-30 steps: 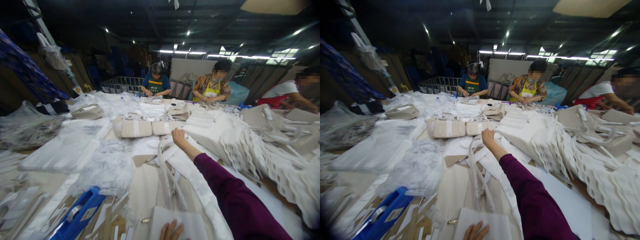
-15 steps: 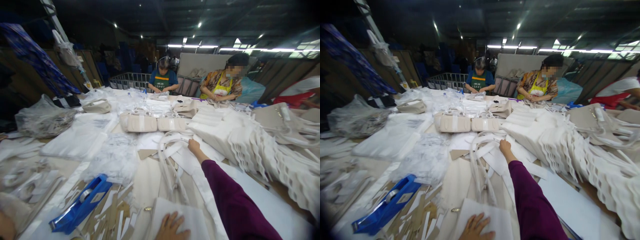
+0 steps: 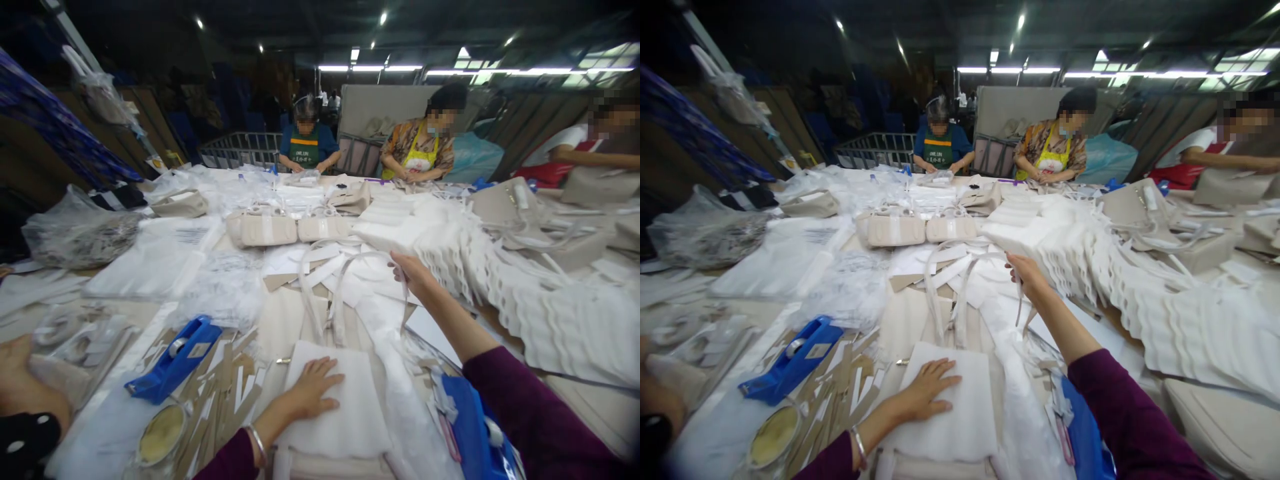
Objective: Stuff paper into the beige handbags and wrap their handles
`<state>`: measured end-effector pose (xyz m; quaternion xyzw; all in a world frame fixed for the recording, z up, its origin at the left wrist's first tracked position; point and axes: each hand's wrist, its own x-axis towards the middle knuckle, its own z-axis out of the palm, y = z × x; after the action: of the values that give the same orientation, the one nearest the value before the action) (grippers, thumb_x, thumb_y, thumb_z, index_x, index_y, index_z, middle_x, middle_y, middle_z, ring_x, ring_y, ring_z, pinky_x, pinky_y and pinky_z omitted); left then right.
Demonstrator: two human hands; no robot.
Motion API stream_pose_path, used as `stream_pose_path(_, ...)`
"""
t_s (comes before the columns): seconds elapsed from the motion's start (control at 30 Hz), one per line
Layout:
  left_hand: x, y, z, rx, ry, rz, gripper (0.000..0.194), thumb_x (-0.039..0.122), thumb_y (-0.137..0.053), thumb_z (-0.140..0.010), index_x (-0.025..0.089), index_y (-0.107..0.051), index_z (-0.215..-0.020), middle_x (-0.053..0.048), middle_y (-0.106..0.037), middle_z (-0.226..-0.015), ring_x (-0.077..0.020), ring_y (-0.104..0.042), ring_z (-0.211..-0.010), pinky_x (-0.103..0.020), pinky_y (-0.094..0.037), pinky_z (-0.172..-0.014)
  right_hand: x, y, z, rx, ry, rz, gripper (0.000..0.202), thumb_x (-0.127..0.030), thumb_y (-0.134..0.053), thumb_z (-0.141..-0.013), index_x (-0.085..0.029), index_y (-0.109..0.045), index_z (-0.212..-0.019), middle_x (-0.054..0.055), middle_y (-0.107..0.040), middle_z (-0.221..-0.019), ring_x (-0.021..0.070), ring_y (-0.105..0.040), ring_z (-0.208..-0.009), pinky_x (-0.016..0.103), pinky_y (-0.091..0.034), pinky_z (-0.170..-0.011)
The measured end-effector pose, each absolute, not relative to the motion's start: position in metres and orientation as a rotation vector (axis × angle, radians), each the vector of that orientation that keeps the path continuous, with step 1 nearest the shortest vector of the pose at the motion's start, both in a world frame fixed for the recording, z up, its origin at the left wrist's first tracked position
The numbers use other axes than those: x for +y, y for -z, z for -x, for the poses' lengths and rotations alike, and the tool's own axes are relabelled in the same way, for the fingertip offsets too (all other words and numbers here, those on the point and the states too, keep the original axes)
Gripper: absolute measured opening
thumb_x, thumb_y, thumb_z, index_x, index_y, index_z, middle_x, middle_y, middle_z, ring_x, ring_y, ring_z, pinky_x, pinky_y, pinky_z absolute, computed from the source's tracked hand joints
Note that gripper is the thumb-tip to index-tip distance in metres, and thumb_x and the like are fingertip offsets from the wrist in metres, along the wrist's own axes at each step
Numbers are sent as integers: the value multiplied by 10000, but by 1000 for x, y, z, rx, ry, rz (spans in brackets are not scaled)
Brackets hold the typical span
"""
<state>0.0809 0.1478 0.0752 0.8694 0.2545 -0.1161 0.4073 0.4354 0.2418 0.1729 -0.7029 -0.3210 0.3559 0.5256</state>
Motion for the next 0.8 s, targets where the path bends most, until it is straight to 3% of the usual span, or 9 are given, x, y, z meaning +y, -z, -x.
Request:
stream_pose_path(0.17, 144, -89, -82, 704, 189, -2150, 637, 347, -674, -768, 191, -476, -1353, -164, -268, -1527, -322, -207, -1417, -514, -162, -1143, 147, -198, -416, -632, -1029, 1528, 266, -281, -595, -694, -131, -607, -913, 23, -572, -681, 92, -427, -480, 243, -377, -475)
stream_pose_path(0.27, 138, -113, -103, 815, -139, -1886, 570, 431, -656, -780, 169, -547, -1275, -163, -417, -1446, -309, -351, -1348, -492, -217, -1131, 96, -204, -382, -607, -1099, 1444, 374, -298, -674, -650, -144, -607, -984, 2, -567, -676, 108, -470, -516, 249, -400, -502)
stream_pose_path(0.43, 119, -171, -168, 630, -456, -966, 445, 495, -579, -842, 112, -627, -1063, -147, -675, -1057, -257, -623, -1014, -436, -422, -972, 32, -201, -308, -664, -1238, 1262, 424, -371, -710, -688, -194, -558, -1042, -17, -591, -708, 129, -545, -577, 264, -450, -573)
stream_pose_path(0.6, 112, -205, -194, 716, -668, -493, 155, 260, -564, -875, 111, -597, -899, -43, -633, -685, -173, -650, -704, -341, -513, -768, -12, -187, -257, -690, -1432, 1295, 502, -598, -654, -702, -204, -467, -951, -21, -593, -737, 141, -600, -523, 262, -465, -462)
stream_pose_path(0.67, 111, -212, -188, 742, -732, -500, 115, 219, -555, -881, 116, -598, -906, -14, -599, -651, -136, -619, -640, -289, -507, -704, -26, -181, -244, -671, -1512, 1283, 553, -689, -602, -693, -211, -425, -907, -19, -610, -711, 115, -548, -415, 229, -401, -373)
stream_pose_path(0.8, 110, -220, -166, 759, -740, -587, 116, 222, -548, -887, 125, -612, -901, 0, -570, -658, -96, -548, -575, -221, -457, -585, -46, -175, -221, -662, -1499, 1290, 579, -771, -503, -704, -221, -394, -848, -67, -545, -478, 41, -263, -266, 182, -171, -295)
